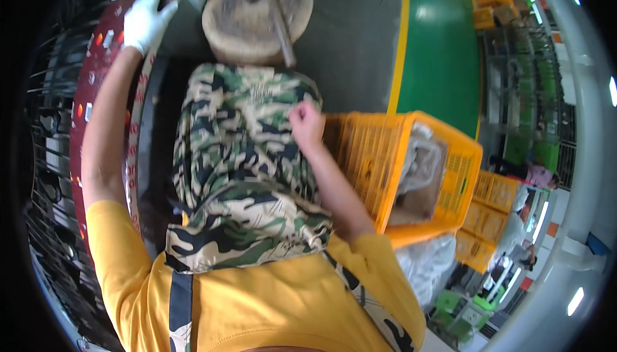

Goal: The worker is using a hammer to beat and shape the soles of shoes on a wooden block before placing them onto a conveyor belt.

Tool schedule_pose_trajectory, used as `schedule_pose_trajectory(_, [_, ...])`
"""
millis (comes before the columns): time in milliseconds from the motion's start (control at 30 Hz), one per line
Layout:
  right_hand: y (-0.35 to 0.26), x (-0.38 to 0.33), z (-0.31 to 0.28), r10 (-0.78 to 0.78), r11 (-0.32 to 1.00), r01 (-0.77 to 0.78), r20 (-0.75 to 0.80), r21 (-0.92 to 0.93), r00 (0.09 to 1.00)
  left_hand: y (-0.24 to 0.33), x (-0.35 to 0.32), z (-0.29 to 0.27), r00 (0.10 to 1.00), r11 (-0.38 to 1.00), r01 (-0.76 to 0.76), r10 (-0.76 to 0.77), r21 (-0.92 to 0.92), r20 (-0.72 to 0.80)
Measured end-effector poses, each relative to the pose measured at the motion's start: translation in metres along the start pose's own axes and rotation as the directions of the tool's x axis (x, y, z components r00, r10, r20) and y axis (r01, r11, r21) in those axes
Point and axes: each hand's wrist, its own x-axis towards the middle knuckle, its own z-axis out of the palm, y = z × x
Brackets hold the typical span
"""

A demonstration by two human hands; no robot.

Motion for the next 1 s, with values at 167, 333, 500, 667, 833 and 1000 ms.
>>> schedule_pose_trajectory(167, [0.043,0.005,-0.009,0.039,0.996,-0.037,-0.024,0.076,0.999,0.064,0.018,-0.051,0.967,0.969,0.175,-0.136,-0.176,0.217])
schedule_pose_trajectory(333, [0.051,-0.005,-0.017,0.16,0.947,-0.163,0.032,0.278,0.987,0.06,-0.004,-0.03,0.959,0.972,0.17,-0.126,-0.16,0.255])
schedule_pose_trajectory(500, [0.046,-0.006,-0.003,0.146,0.963,-0.151,0.037,0.224,0.989,0.049,-0.009,-0.023,0.961,0.983,0.158,-0.131,-0.094,0.245])
schedule_pose_trajectory(667, [0.007,0.021,-0.007,0.173,0.933,-0.205,0.131,0.295,0.976,0.039,0.02,-0.044,0.969,0.974,0.147,-0.106,-0.175,0.223])
schedule_pose_trajectory(833, [-0.026,0.059,-0.045,0.189,0.844,-0.221,0.115,0.489,0.975,0.024,0.03,-0.014,0.998,0.997,0.068,-0.069,-0.049,-0.012])
schedule_pose_trajectory(1000, [-0.131,0.105,-0.121,-0.22,0.796,0.248,-0.118,0.551,0.968,0.05,0.008,-0.033,0.955,0.967,0.2,-0.157,-0.155,0.253])
